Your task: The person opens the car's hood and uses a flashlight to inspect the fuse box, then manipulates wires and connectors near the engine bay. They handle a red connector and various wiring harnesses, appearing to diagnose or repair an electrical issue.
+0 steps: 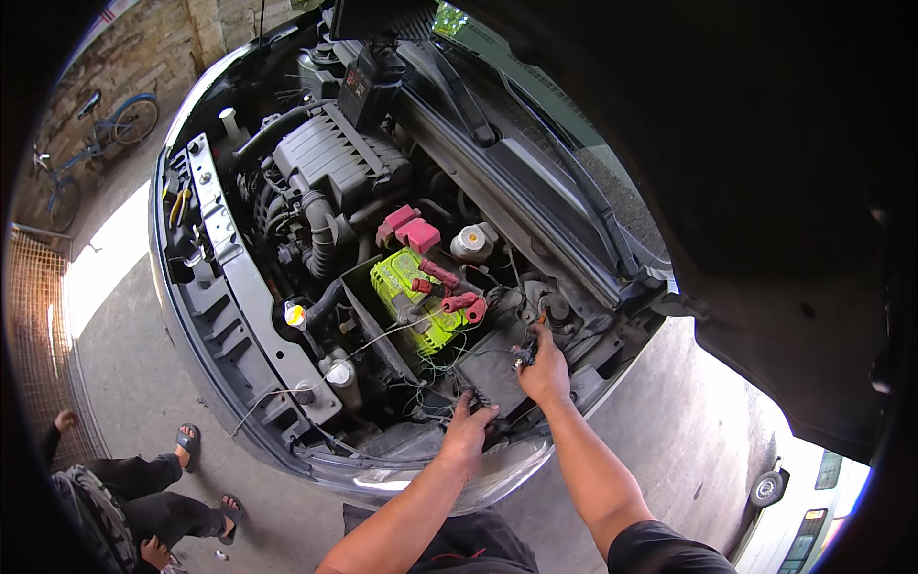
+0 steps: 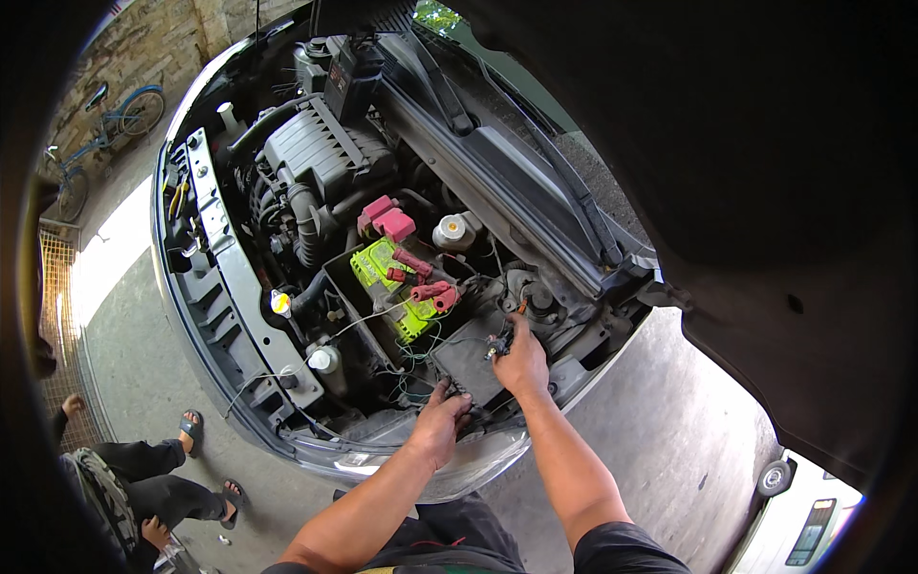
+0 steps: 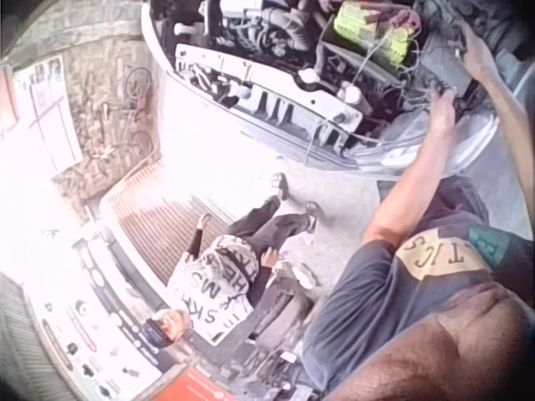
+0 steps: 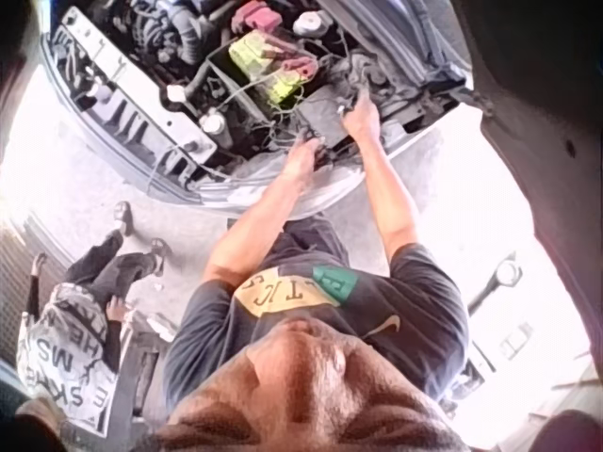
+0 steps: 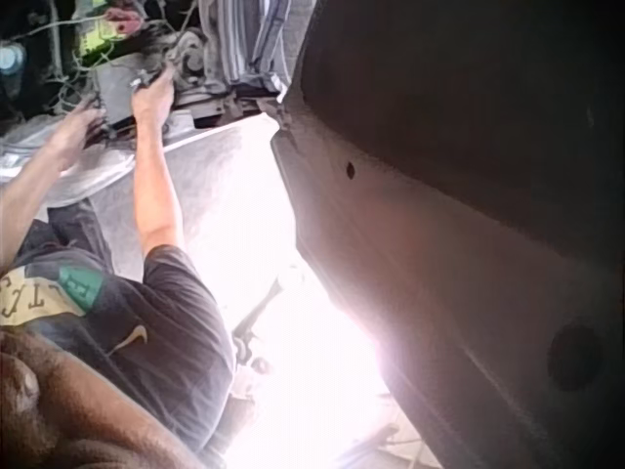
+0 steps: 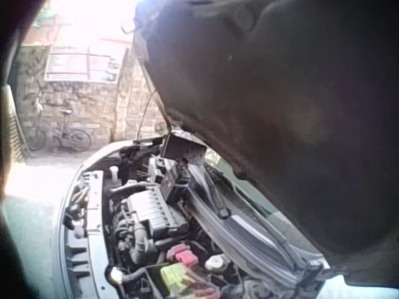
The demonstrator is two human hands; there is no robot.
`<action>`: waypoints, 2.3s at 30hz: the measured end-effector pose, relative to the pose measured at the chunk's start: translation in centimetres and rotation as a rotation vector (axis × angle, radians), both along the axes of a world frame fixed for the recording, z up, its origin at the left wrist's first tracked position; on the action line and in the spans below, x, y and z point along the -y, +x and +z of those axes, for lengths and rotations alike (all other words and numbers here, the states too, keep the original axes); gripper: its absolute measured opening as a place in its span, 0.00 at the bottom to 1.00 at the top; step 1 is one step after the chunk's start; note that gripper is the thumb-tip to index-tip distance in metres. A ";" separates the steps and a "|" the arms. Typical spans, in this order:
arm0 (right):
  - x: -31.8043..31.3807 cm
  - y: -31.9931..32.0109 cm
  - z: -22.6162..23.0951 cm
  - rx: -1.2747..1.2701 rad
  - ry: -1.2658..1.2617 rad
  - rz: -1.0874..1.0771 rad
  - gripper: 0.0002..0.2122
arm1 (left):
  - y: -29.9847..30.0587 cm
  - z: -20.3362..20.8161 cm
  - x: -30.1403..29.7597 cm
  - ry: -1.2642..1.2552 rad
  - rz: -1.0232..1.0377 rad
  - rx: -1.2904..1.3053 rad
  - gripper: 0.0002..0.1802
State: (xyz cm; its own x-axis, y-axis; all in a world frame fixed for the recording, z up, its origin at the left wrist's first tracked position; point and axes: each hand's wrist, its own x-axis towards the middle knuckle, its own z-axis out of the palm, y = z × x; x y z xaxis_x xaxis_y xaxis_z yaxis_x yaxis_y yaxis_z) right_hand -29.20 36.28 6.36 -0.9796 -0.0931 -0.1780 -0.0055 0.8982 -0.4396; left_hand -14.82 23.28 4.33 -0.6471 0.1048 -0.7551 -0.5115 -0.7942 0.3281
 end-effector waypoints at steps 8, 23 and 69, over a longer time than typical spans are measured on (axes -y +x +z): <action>-0.3 0.0 -0.8 -0.024 0.027 0.045 0.31 | 0.0 -0.2 -1.2 -0.115 -0.009 -0.022 0.53; 0.9 0.0 -3.2 -0.131 -0.028 -0.044 0.31 | 0.2 -2.4 -1.3 -0.117 0.019 -0.089 0.61; -12.2 3.5 -1.3 -0.538 -0.227 0.109 0.21 | -5.7 5.3 -2.1 -1.766 -0.796 -0.590 0.73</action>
State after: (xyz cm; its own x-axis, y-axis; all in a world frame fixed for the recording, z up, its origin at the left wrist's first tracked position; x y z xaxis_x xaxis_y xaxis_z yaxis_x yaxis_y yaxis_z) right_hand -25.72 48.48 5.03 -0.9092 -0.1757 0.3775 -0.3679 0.7635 -0.5308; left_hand -20.49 25.35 9.64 -0.9957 -0.0354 -0.0853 -0.0775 0.8222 0.5639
